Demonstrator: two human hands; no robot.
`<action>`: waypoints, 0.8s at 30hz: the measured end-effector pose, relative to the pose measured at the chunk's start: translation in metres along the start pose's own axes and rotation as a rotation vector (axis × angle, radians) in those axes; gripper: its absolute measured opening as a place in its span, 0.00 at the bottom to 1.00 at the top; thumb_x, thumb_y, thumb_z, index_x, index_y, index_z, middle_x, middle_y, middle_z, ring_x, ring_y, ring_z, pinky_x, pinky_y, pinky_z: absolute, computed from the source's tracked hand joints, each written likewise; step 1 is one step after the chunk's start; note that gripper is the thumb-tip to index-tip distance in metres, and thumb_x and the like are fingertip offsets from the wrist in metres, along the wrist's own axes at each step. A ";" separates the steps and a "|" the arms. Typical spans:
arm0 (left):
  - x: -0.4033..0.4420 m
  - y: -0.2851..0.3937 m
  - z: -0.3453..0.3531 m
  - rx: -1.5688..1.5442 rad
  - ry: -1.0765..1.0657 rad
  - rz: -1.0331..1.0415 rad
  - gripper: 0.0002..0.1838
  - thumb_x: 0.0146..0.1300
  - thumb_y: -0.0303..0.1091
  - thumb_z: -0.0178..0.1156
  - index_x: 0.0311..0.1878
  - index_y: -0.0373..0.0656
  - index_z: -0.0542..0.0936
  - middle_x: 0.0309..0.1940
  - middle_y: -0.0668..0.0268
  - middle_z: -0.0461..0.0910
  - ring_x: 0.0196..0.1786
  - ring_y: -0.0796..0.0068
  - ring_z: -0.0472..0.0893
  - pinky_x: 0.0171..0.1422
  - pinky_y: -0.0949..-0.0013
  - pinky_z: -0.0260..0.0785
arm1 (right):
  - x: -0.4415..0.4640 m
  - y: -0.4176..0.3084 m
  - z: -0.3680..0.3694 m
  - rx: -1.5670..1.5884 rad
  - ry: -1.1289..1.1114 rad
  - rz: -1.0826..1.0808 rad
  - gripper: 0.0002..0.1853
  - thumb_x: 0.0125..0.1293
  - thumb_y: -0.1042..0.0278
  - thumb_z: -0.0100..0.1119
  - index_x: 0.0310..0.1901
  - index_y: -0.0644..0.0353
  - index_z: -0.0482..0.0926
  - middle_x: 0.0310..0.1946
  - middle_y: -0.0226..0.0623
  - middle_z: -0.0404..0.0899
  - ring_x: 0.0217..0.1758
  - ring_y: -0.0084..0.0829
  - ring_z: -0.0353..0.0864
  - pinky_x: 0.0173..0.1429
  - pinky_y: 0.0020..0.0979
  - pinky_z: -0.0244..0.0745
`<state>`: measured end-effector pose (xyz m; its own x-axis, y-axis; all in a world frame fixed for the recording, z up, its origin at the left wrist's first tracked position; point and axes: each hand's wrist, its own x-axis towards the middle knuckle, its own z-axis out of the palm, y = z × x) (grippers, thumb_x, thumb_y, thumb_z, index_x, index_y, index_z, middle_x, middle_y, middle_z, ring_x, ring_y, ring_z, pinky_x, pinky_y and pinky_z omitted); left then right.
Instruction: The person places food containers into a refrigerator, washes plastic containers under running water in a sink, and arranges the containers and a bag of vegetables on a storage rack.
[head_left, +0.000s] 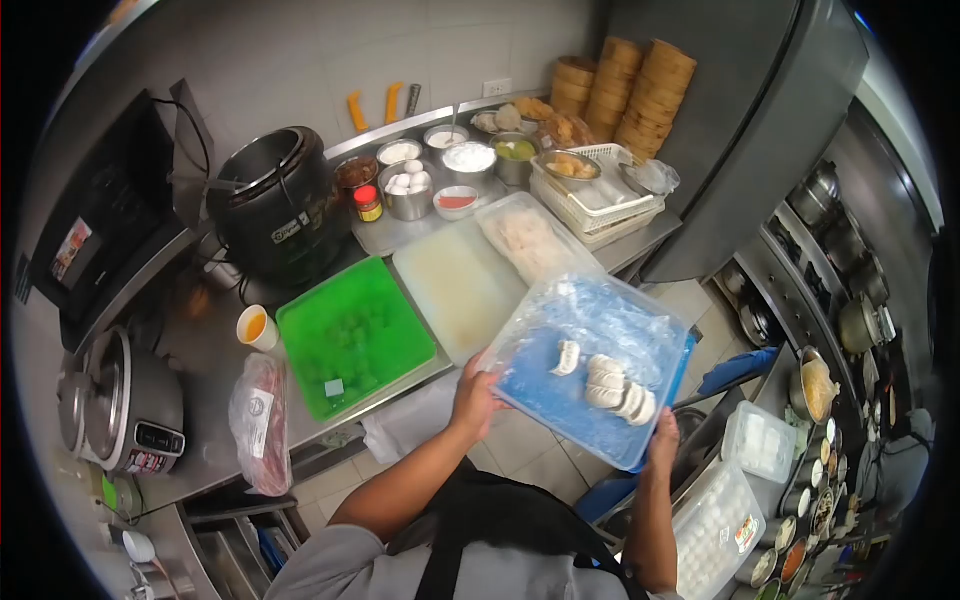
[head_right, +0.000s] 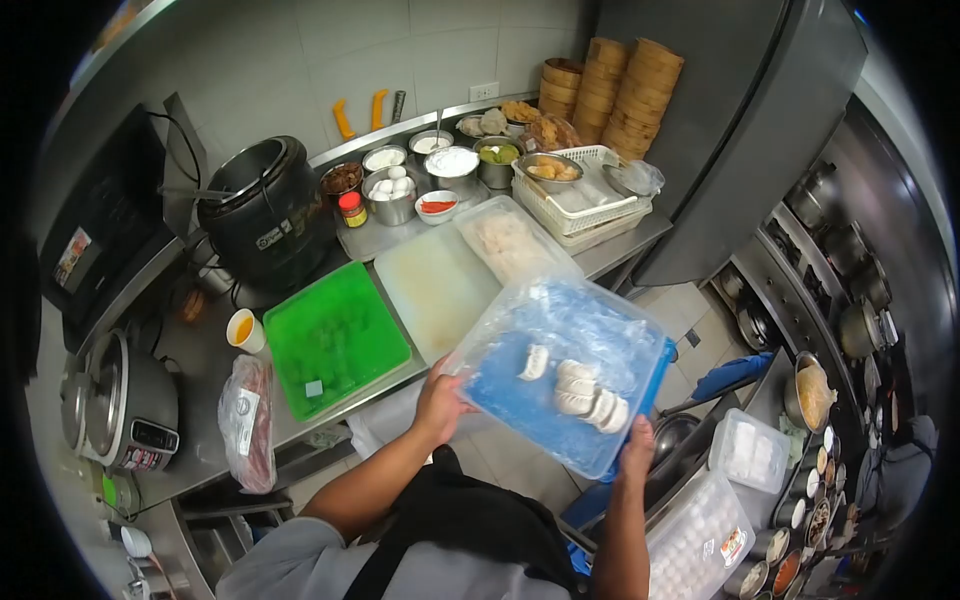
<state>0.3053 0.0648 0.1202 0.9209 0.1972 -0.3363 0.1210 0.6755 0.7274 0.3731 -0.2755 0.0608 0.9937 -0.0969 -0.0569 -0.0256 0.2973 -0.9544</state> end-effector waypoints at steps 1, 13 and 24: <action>0.005 0.003 -0.015 -0.001 0.065 0.065 0.30 0.63 0.36 0.48 0.70 0.50 0.61 0.59 0.58 0.70 0.55 0.65 0.76 0.48 0.58 0.75 | 0.003 0.011 0.020 0.026 -0.035 0.019 0.21 0.75 0.52 0.48 0.51 0.64 0.77 0.47 0.37 0.82 0.47 0.27 0.80 0.57 0.29 0.73; 0.180 0.081 -0.097 0.118 0.154 0.237 0.32 0.67 0.47 0.55 0.71 0.49 0.58 0.59 0.62 0.70 0.57 0.68 0.72 0.55 0.60 0.66 | 0.087 0.083 0.192 0.181 0.012 0.012 0.22 0.77 0.55 0.42 0.56 0.67 0.73 0.49 0.41 0.81 0.49 0.32 0.81 0.57 0.32 0.75; 0.196 0.080 -0.088 0.287 0.158 0.050 0.52 0.65 0.58 0.56 0.78 0.54 0.32 0.73 0.55 0.58 0.68 0.54 0.65 0.63 0.51 0.64 | 0.082 0.078 0.203 0.130 0.017 0.385 0.34 0.74 0.41 0.40 0.68 0.63 0.61 0.63 0.43 0.69 0.61 0.40 0.72 0.64 0.37 0.67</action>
<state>0.4626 0.2201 0.0593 0.8620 0.3486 -0.3681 0.1971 0.4386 0.8768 0.4749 -0.0670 0.0409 0.9123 0.0296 -0.4084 -0.3800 0.4324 -0.8177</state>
